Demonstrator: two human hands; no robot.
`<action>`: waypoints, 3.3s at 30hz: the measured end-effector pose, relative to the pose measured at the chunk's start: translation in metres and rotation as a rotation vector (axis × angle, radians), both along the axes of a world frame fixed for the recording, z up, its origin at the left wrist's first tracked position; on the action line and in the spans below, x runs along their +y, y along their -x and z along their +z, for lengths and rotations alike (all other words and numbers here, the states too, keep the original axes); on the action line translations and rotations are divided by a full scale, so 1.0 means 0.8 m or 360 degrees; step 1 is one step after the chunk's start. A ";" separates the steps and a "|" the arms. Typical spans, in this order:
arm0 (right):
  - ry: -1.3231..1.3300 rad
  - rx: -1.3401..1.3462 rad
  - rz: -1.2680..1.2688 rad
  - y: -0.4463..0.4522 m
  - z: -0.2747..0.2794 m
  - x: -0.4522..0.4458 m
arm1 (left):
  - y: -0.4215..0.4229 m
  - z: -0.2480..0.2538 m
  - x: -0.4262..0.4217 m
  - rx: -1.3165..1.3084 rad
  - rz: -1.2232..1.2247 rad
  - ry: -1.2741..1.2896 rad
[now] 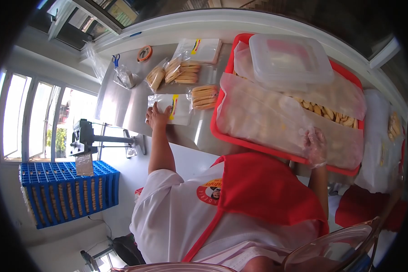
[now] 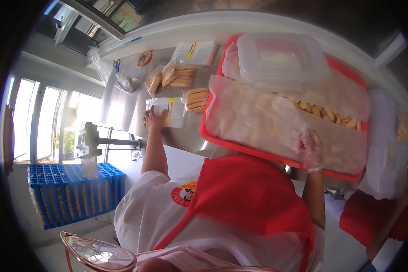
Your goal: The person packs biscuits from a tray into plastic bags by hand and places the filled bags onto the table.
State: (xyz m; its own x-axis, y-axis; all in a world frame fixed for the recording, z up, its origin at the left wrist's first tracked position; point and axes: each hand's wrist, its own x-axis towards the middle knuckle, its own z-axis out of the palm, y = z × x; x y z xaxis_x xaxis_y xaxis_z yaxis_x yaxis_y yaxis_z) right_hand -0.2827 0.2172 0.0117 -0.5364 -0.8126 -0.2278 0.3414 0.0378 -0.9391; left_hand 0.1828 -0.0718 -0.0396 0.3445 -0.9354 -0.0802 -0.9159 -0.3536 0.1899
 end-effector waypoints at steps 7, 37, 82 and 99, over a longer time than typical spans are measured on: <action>-0.0011 -0.0092 -0.0074 -0.004 0.000 0.000 | 0.034 0.004 0.016 -0.0193 -0.0115 0.0148; 0.0917 0.0287 0.0756 -0.080 0.102 -0.066 | 0.288 0.129 0.164 0.4174 -0.1074 -0.1573; -0.1148 0.1868 0.0734 0.096 0.093 -0.063 | 0.286 0.180 0.166 0.1326 -0.2290 0.0489; -0.1374 0.1358 0.1543 0.059 0.124 0.028 | 0.323 0.103 0.149 0.1256 -0.2011 0.0109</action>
State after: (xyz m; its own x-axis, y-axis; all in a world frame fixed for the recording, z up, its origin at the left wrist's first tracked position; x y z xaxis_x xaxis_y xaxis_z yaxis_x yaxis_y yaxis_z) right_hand -0.3297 0.2392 0.1111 -0.1115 -0.7006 -0.7048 -0.7387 0.5329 -0.4128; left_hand -0.0756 0.0471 0.0428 -0.7863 -0.5845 0.2003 -0.2582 0.6053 0.7530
